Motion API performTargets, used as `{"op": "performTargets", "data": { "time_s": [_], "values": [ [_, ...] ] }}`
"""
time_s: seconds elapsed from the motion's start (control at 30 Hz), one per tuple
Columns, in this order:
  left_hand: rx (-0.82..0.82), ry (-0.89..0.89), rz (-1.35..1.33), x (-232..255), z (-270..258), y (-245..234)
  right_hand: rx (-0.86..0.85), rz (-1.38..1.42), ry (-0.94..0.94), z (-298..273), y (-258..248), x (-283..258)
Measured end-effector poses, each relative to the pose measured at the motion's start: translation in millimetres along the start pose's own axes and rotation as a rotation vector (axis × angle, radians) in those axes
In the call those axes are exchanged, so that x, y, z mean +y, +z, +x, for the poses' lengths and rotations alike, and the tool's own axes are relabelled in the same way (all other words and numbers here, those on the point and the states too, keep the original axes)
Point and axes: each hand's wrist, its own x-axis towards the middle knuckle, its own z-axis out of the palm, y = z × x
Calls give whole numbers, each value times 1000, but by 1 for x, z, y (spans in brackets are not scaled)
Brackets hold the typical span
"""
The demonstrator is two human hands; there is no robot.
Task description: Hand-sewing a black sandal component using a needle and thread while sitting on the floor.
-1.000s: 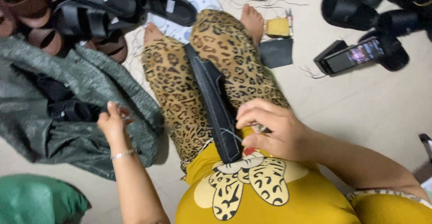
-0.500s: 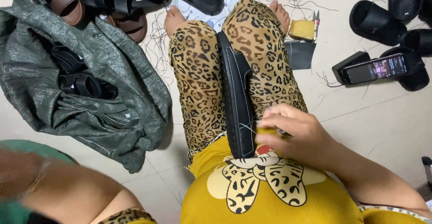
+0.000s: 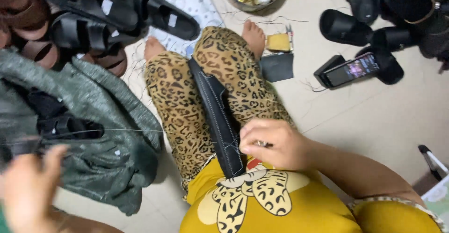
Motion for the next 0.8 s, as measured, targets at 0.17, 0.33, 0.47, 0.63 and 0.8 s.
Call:
{"op": "performTargets", "data": {
  "time_s": [0.17,0.33,0.47,0.63,0.8],
  "values": [
    [-338,-60,111,116,18,10,-30,395,16,0,-7,3],
    [-154,33,-241,195,-1,1,-16,109,14,-6,-7,7],
    [109,271,-774,240,-35,21,-125,-104,158,-6,3,1],
    [-465,412,-641,283,-58,30,24,144,20,-6,10,13],
    [-785,113,-583,302,-48,22,34,434,26,-11,16,27]
  ]
}}
